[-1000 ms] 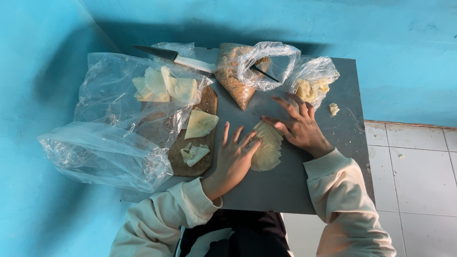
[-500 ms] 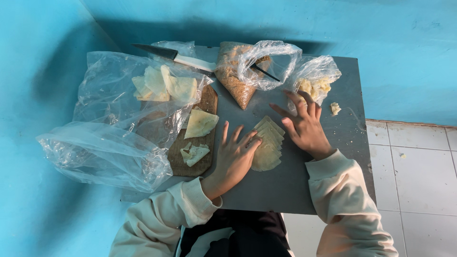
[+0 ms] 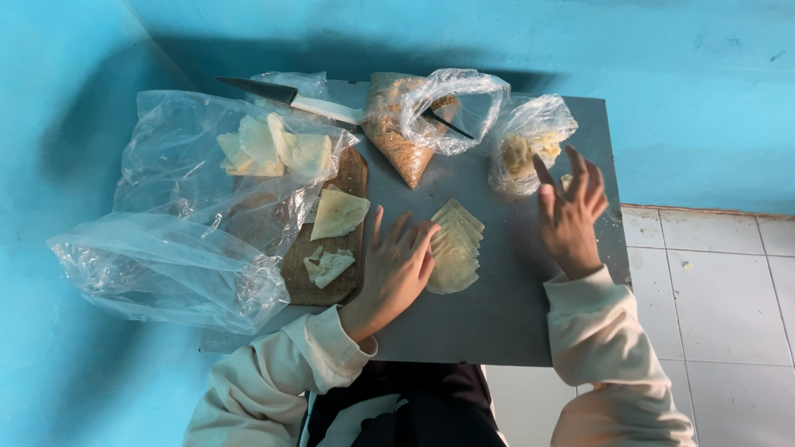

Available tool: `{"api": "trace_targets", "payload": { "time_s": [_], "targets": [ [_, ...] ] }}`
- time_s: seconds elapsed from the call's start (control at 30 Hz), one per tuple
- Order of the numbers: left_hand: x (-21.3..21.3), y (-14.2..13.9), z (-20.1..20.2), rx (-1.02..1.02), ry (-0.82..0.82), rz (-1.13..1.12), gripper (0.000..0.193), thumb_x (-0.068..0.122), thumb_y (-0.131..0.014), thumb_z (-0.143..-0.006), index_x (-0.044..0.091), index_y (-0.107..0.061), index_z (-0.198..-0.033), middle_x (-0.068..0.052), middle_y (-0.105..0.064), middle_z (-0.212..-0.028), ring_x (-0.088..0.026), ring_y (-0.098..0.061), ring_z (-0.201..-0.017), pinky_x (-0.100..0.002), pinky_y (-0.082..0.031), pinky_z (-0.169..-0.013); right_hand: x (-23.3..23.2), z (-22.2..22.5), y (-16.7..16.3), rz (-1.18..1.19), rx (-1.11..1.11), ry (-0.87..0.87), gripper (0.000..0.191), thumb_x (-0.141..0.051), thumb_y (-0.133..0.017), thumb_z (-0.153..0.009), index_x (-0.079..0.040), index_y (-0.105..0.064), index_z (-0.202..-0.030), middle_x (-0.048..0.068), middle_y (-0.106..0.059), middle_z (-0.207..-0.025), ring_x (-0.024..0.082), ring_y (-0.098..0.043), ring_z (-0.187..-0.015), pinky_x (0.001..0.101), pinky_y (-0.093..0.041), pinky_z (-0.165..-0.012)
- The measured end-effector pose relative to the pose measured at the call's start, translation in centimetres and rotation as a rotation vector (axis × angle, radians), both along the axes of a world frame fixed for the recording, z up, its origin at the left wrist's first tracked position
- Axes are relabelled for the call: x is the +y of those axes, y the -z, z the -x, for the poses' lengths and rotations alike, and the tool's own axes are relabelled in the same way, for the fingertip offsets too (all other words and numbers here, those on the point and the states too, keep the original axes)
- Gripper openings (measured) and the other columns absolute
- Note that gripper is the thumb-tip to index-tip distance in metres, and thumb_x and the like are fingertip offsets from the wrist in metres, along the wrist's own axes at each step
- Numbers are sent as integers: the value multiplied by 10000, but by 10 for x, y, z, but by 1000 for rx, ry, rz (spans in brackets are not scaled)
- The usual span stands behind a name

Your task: The person sits at a metal table folding stuffed pastry wrappers. They pinch filling into a thin dough wrapper, fold the wrapper over the filling and press the edges closed, placing each finished piece in a row on the table, and at one point adds filling with a spoon before folding more wrappers.

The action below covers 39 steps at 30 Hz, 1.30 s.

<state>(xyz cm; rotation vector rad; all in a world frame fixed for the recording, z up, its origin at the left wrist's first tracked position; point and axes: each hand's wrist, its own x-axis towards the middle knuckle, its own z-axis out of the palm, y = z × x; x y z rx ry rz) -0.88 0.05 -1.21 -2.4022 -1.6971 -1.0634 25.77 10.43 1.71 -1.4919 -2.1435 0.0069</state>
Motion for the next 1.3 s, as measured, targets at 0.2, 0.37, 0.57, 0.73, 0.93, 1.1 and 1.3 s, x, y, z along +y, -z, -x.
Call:
{"api": "trace_targets", "payload": {
  "time_s": [0.2,0.37,0.57,0.73,0.93,1.1,1.3],
  "targets": [
    [3,-2,1,-9,15,14,333,103,-718,-855,127,-622,-1173,-9,-647,-1188,-290,-550,-1281,-638,-210,-1238,7,12,5,-45,-56,14,531,-422,-295,-1186,-152,-677,-1439,89,-327,-1639,384,-245,-1485,580,-177,-1180],
    [3,-3,1,-19,18,9,325,106,-726,-837,116,-641,-1151,-16,-649,-1172,-299,-557,-1271,-643,-207,-1230,-10,8,0,-82,-26,14,493,-385,-322,-1195,-159,-751,-1282,83,-414,-1587,358,-310,-1454,568,-204,-1184],
    [3,-2,-1,-7,-18,-11,298,120,-713,-872,91,-650,-1162,-41,-656,-1188,-297,-560,-1268,-637,-207,-1241,-48,12,-2,-28,127,-176,474,-381,-325,-1137,-195,-758,-1192,77,-484,-1487,332,-361,-1397,547,-240,-1153],
    [4,1,-1,-48,36,110,462,220,-758,-858,62,-611,-1266,-64,-627,-1272,-293,-534,-1306,-638,-189,-1232,-67,20,6,92,63,-503,461,-444,-342,-1108,-266,-711,-1320,85,-427,-1545,334,-359,-1370,516,-282,-1129],
    [3,7,-6,-21,45,144,818,409,-809,-798,35,-486,-1450,-90,-557,-1441,-302,-476,-1392,-620,-187,-1237,-69,24,15,-101,-282,-523,445,-532,-423,-1034,-409,-633,-1405,41,-386,-1581,316,-401,-1368,500,-322,-1090],
    [3,7,-7,-51,29,162,903,429,-807,-778,30,-430,-1495,-110,-517,-1492,-305,-445,-1428,-608,-194,-1238,-62,25,13,-154,-354,-501,437,-539,-439,-1020,-442,-636,-1398,20,-383,-1581,313,-410,-1363,493,-330,-1083],
    [4,6,-10,-37,22,173,902,435,-807,-774,39,-432,-1492,-98,-509,-1499,-298,-422,-1444,-611,-191,-1234,-48,29,9,-111,-326,-451,400,-523,-432,-1034,-465,-664,-1354,-10,-395,-1586,302,-399,-1372,500,-326,-1110]
  ]
}}
